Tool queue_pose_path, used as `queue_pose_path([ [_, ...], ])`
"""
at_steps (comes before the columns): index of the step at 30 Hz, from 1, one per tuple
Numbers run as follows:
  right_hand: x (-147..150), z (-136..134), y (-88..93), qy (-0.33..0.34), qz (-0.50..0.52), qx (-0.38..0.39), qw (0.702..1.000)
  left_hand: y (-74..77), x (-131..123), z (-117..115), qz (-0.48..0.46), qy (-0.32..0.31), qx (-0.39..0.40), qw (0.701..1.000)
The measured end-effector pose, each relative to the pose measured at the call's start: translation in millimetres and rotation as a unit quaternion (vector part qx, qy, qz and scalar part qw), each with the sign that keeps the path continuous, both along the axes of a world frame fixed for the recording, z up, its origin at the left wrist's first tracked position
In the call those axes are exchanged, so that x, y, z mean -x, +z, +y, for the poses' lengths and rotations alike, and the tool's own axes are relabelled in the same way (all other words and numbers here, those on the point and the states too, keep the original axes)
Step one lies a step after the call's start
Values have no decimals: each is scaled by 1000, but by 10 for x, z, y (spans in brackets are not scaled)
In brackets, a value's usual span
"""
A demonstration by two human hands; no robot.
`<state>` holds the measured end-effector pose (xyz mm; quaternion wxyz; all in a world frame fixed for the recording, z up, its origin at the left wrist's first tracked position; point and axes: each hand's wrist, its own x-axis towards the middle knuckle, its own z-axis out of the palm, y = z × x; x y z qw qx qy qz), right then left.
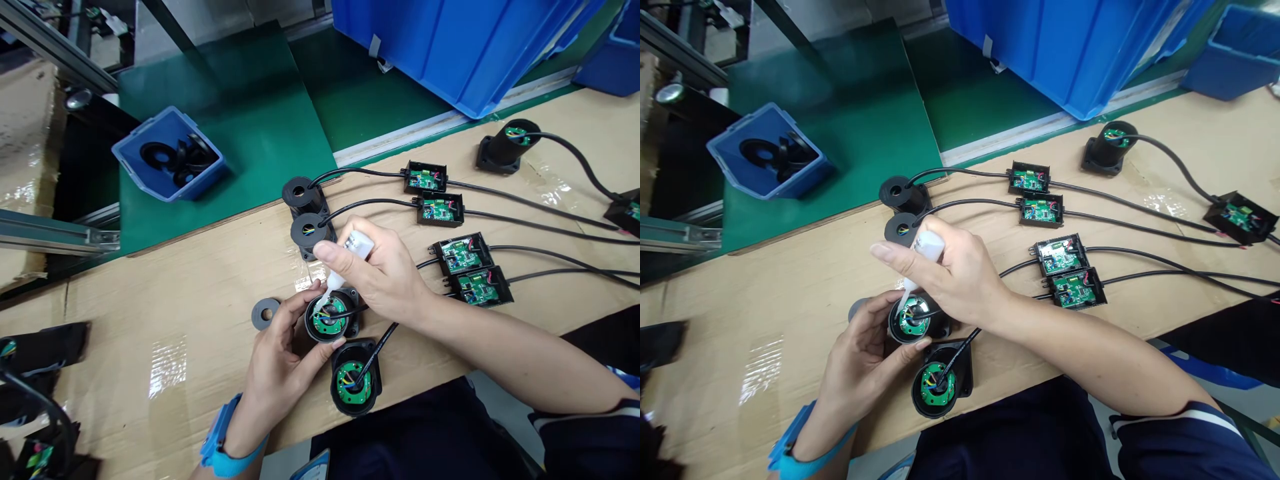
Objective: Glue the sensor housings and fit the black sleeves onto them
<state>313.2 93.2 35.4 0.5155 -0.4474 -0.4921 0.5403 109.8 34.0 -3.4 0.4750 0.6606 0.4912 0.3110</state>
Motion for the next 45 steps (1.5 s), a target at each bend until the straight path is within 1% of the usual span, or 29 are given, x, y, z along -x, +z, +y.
queue_pose_path([
  [3, 6, -16, 1, 13, -2, 1, 1000, 3, 6, -1, -3, -3, -5, 1000],
  [6, 8, -19, -22, -3, 6, 2, 1000, -11, 14, 11, 6, -5, -8, 1000],
  [9, -23, 13, -57, -23, 10, -2, 1000, -30, 4, 58, 34, -15, -8, 999],
  [12, -107, 71, -65, -85, 27, 13, 996, 12, -6, 134, 76, -41, -19, 996],
  [14, -190, 107, -31, -134, 72, 40, 988, 100, 30, 176, 117, -59, -60, 990],
  [16, -287, 135, 32, -160, 115, 69, 978, 216, 130, 184, 149, -39, -128, 980],
  [18, -388, 165, 108, -163, 129, 86, 974, 315, 293, 140, 161, 20, -198, 967],
  [20, -473, 240, 179, -150, 120, 86, 978, 371, 482, 53, 174, 75, -246, 951],
  [22, -520, 412, 225, -130, 87, 64, 986, 385, 652, -51, 199, 88, -269, 938],
  [25, -470, 890, 209, -96, -11, 1, 995, 363, 810, -175, 220, 59, -287, 930],
  [28, -281, 1469, 103, -71, -74, -31, 994, 302, 874, -239, 231, 39, -291, 927],
  [31, -61, 1921, -46, -42, -134, -47, 989, 177, 906, -258, 252, 25, -282, 926],
  [33, 54, 2124, -158, -23, -178, -65, 982, 69, 925, -248, 254, 16, -277, 926],
  [35, 130, 2263, -252, -5, -214, -86, 973, -17, 941, -225, 250, -2, -268, 930],
  [37, 161, 2330, -280, 2, -240, -107, 965, -49, 952, -204, 252, -25, -247, 935],
  [39, 135, 2268, -216, -13, -257, -127, 958, -24, 948, -205, 272, -32, -227, 934],
  [40, 96, 2166, -149, -27, -261, -138, 955, 2, 935, -219, 282, -25, -232, 931],
  [41, 40, 2004, -64, -41, -263, -154, 952, 32, 913, -244, 288, -15, -242, 927],
  [42, -32, 1782, 34, -51, -263, -169, 948, 61, 880, -280, 285, -3, -251, 925],
  [43, -113, 1504, 139, -49, -262, -193, 944, 87, 837, -326, 271, 6, -255, 928],
  [44, -197, 1182, 242, -38, -263, -236, 935, 108, 782, -378, 243, 14, -250, 937],
  [45, -278, 835, 333, -16, -272, -255, 928, 121, 718, -433, 205, 19, -236, 950],
])
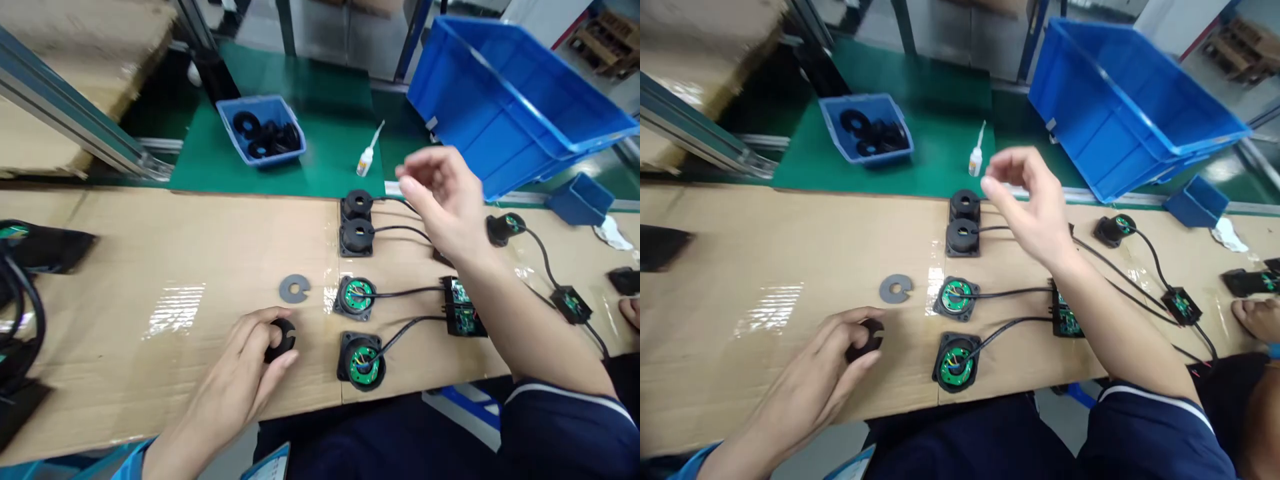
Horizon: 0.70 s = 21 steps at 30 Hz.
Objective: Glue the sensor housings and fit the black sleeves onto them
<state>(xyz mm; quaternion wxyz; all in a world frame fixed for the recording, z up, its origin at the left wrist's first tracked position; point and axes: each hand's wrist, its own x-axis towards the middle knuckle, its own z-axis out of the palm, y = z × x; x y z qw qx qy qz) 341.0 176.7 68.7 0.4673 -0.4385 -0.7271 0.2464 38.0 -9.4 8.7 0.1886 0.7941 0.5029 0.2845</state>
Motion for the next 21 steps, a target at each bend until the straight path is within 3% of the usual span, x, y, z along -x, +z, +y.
queue_pose_path([
  [3, -204, -979, 103, 120, -75, 27, 990, -9, -239, -142, -109, -72, 62, 989],
  [6, -336, -1546, -92, 154, -163, 23, 974, -76, -499, -210, -154, -155, 96, 971],
  [9, -372, -1698, -373, 128, -214, 29, 968, -148, -721, -244, -177, -154, 112, 966],
  [12, -349, -1725, -534, 97, -195, 33, 975, -183, -899, -297, -174, -80, 85, 978],
  [16, -349, -1798, -582, 68, -138, 0, 988, -150, -1033, -363, -153, -2, 32, 988],
  [21, -411, -1823, -576, 71, -156, -61, 983, 61, -873, -400, -97, 6, 30, 995],
])
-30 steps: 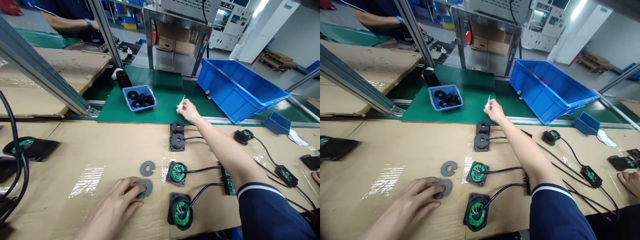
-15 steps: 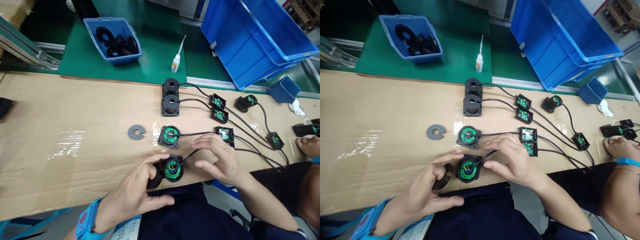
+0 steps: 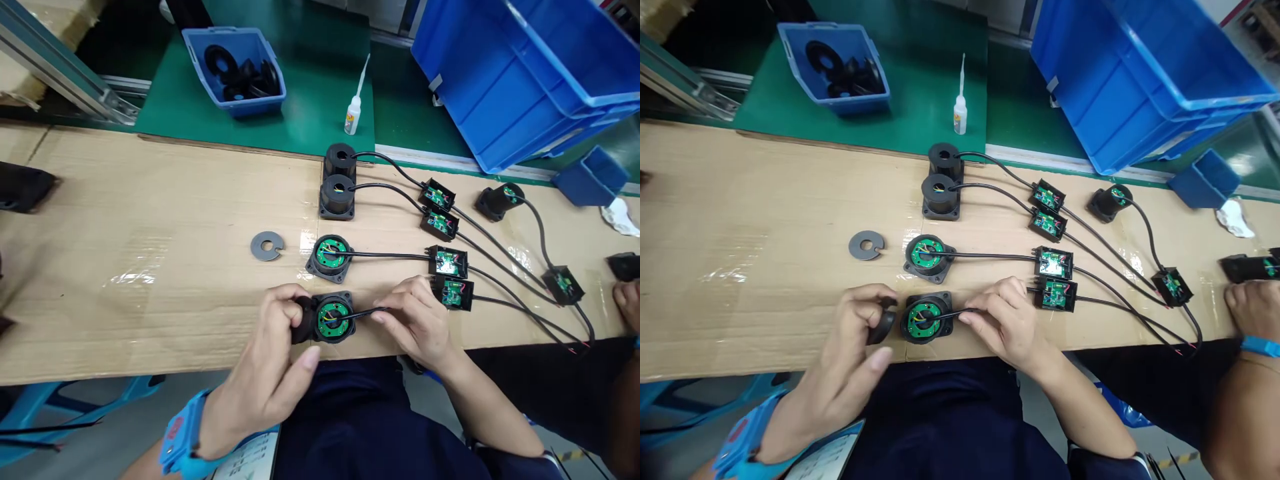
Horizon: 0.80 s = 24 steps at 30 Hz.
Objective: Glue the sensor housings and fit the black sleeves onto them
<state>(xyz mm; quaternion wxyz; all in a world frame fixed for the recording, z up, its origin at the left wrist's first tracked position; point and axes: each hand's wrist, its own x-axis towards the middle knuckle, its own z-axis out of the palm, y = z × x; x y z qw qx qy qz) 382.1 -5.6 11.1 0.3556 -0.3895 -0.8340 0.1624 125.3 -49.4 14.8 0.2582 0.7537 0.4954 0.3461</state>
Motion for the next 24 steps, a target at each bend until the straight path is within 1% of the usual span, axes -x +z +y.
queue_pose_path([
  [2, -24, 9, -3, 9, -9, -21, 1000, 109, 100, -14, 30, 12, 3, 999],
  [4, -44, 16, -12, 17, -7, -29, 999, 204, 160, -23, 64, 9, 3, 998],
  [6, -58, 21, -27, 22, 0, -31, 999, 277, 166, -20, 89, -3, -5, 996],
  [9, -70, 31, -52, 31, 8, -33, 999, 344, 105, 13, 115, -27, -33, 992],
  [13, -77, 45, -78, 37, 17, -33, 999, 370, 19, 113, 144, -98, -46, 984],
  [17, -84, 49, -91, 38, 24, -25, 999, 345, 25, 234, 164, -121, -27, 979],
  [19, -81, 53, -97, 41, 24, -23, 999, 340, 49, 295, 169, -143, -14, 975],
  [22, -73, 67, -111, 42, 24, -22, 999, 355, 71, 382, 174, -175, -3, 969],
  [24, -80, 72, -114, 39, 26, -21, 999, 372, 68, 427, 172, -184, 4, 968],
])
